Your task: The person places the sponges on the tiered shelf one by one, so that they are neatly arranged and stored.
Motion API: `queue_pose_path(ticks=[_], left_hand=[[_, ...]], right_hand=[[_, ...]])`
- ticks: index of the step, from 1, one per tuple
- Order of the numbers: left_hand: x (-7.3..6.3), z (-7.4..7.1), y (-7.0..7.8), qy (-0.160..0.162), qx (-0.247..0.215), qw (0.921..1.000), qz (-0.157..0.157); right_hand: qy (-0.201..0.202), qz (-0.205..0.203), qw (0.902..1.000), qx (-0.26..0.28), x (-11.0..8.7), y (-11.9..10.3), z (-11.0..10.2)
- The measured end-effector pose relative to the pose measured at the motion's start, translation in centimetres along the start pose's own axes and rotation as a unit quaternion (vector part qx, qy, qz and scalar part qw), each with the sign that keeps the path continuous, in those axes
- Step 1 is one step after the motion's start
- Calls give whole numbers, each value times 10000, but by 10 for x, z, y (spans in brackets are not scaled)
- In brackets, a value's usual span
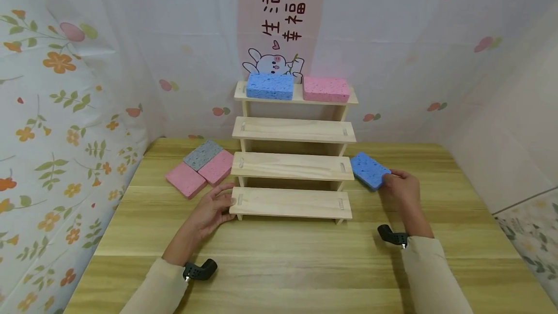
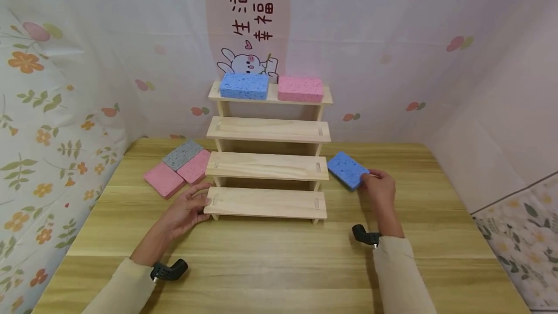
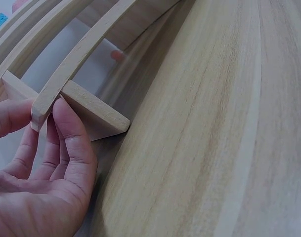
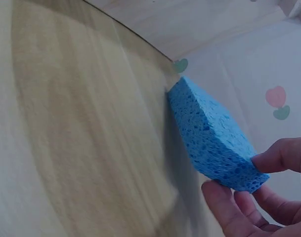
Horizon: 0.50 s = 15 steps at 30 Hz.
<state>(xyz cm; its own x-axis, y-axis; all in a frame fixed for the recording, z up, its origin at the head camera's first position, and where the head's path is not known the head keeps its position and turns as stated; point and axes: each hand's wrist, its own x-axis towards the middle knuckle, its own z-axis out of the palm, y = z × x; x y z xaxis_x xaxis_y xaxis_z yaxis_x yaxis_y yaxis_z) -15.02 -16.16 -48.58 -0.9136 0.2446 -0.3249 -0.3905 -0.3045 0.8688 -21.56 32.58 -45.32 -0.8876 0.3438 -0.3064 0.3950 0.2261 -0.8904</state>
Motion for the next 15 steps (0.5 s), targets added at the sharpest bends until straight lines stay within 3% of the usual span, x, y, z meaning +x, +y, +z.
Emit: queue_pose_path(ticks=[5, 15], left_hand=[[-2, 0, 0, -50, 2, 10000, 20], [0, -1, 0, -13, 3, 10000, 25]], right_hand=[[90, -8, 9961, 875, -1, -3, -6], [334, -221, 9909, 1282, -2, -14, -20]])
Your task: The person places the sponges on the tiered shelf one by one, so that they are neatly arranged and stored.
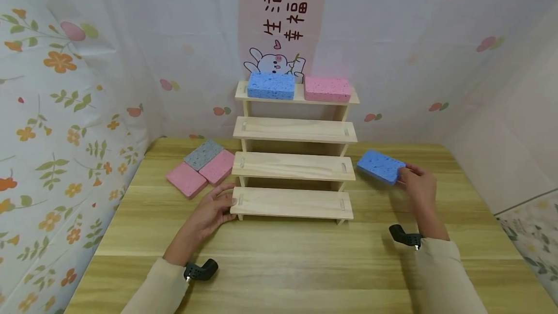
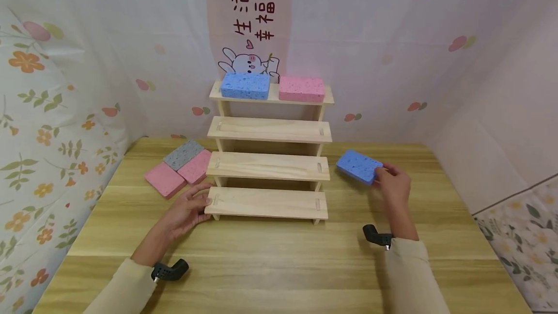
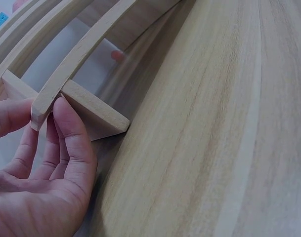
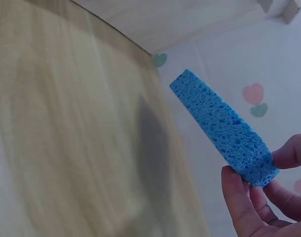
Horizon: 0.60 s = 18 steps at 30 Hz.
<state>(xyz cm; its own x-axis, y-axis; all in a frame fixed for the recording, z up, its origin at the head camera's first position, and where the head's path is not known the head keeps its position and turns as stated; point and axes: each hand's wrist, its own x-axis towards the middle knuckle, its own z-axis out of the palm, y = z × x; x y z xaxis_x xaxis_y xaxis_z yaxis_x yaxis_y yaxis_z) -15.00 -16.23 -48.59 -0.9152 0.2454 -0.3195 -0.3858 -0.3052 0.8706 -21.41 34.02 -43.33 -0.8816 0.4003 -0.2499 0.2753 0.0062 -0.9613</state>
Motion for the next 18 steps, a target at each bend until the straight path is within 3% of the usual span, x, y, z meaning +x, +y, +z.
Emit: queue_pose_path(ticks=[2, 9, 15, 18], left_hand=[[0, 0, 0, -21, 4, 10000, 18], [0, 2, 1, -30, -22, 10000, 31], [0, 2, 1, -86, 23, 9999, 59], [-1, 2, 1, -78, 46, 9999, 55]], right_hand=[[8, -62, 9999, 133, 0, -5, -2], [-129, -466, 9971, -589, 0, -24, -5], [-297, -799, 9941, -675, -2, -36, -9], [-252, -925, 9894, -1092, -4, -41, -10]])
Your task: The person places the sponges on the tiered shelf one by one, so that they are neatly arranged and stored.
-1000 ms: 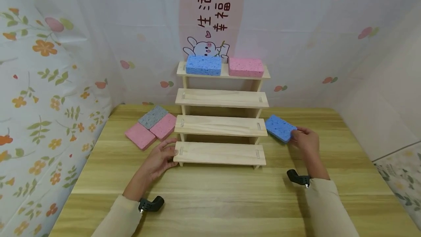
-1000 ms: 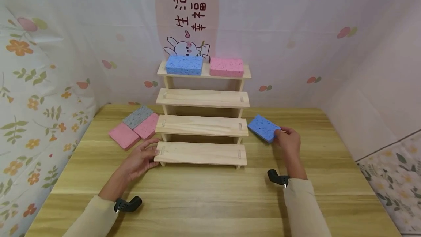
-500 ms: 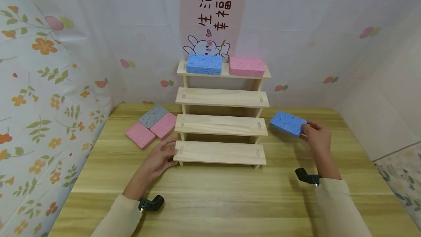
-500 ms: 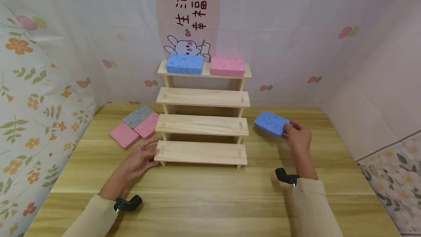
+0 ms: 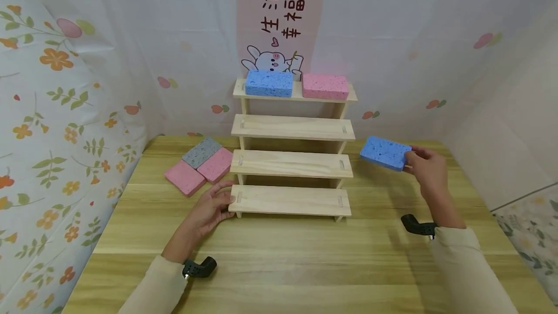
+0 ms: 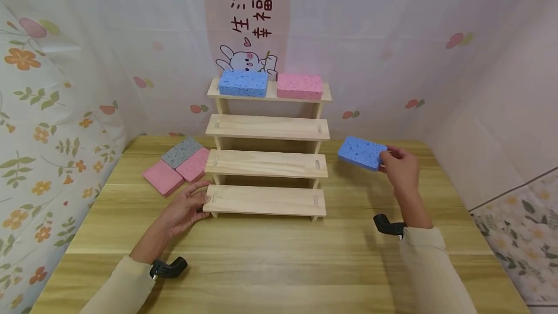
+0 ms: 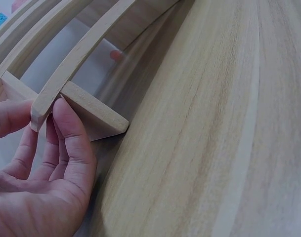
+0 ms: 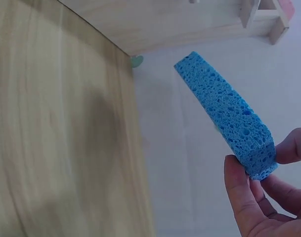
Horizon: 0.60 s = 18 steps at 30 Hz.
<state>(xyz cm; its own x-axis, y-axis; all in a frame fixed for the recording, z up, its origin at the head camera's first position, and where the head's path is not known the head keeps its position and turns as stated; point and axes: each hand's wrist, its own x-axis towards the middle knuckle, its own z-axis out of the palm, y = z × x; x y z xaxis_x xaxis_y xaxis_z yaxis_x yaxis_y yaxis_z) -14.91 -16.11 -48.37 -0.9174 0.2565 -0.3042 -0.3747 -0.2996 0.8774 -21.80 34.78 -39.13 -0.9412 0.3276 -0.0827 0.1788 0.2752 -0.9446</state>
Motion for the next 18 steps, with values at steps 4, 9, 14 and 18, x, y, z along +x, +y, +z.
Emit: queue_pose_path(ticks=[4, 9, 14, 18], left_hand=[[0, 1, 1, 35, 16, 10000, -2], [0, 1, 1, 27, -20, 10000, 15], [0, 1, 0, 14, -32, 10000, 36], [-1, 0, 1, 36, -1, 10000, 25]], right_hand=[[40, -193, 9975, -682, 1, -10, -3], [-71, -401, 9980, -475, 2, -24, -9], [-198, -474, 9962, -708, 2, -38, -14], [-281, -524, 9935, -970, 2, -46, -16]])
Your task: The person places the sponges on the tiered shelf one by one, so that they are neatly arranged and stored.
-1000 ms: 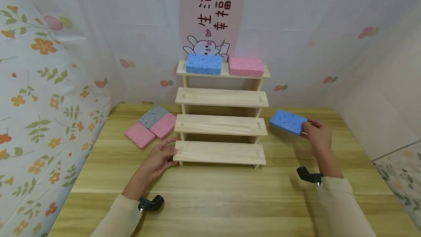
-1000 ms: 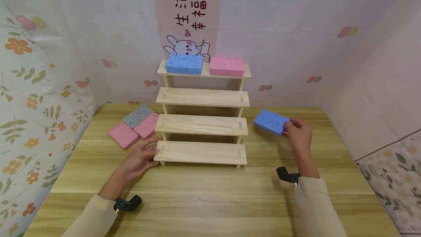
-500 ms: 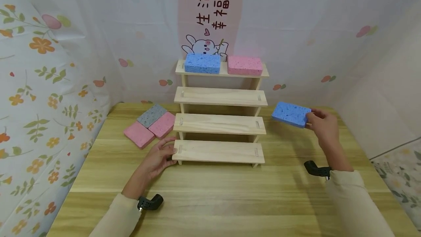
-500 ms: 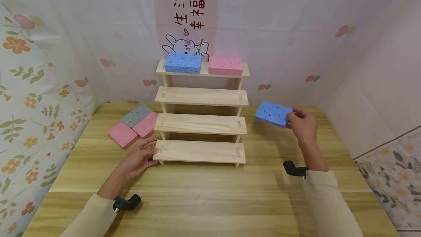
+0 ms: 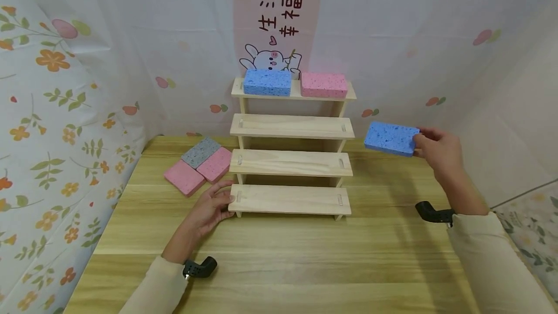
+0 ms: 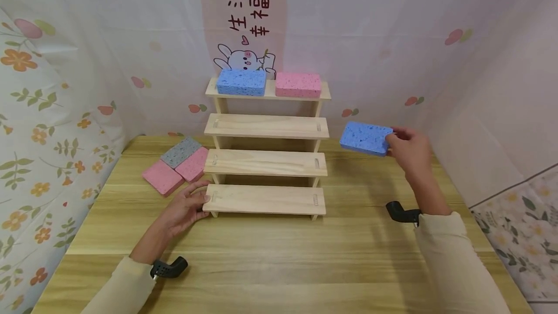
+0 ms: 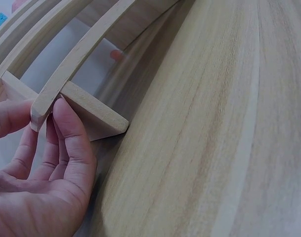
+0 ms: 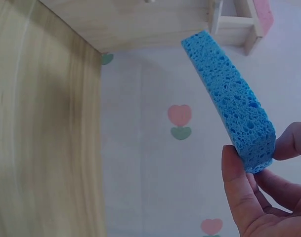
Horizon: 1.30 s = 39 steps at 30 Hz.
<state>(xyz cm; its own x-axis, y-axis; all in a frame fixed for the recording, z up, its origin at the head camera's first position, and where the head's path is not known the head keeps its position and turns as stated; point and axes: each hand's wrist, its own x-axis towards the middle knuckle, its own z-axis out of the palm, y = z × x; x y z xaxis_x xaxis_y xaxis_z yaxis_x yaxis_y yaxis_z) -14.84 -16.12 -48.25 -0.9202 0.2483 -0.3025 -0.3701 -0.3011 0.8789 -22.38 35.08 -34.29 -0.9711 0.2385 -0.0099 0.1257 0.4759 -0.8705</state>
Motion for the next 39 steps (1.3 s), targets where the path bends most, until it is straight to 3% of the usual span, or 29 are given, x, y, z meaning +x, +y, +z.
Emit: queue_pose_path(ticks=[24, 39], left_hand=[[0, -2, 0, 95, -15, 9999, -88], [2, -2, 0, 5, -44, 10000, -89]], right_hand=[[-452, -387, 9956, -721, 8, -47, -3], [-988, -296, 9946, -67, 16, -71, 28]])
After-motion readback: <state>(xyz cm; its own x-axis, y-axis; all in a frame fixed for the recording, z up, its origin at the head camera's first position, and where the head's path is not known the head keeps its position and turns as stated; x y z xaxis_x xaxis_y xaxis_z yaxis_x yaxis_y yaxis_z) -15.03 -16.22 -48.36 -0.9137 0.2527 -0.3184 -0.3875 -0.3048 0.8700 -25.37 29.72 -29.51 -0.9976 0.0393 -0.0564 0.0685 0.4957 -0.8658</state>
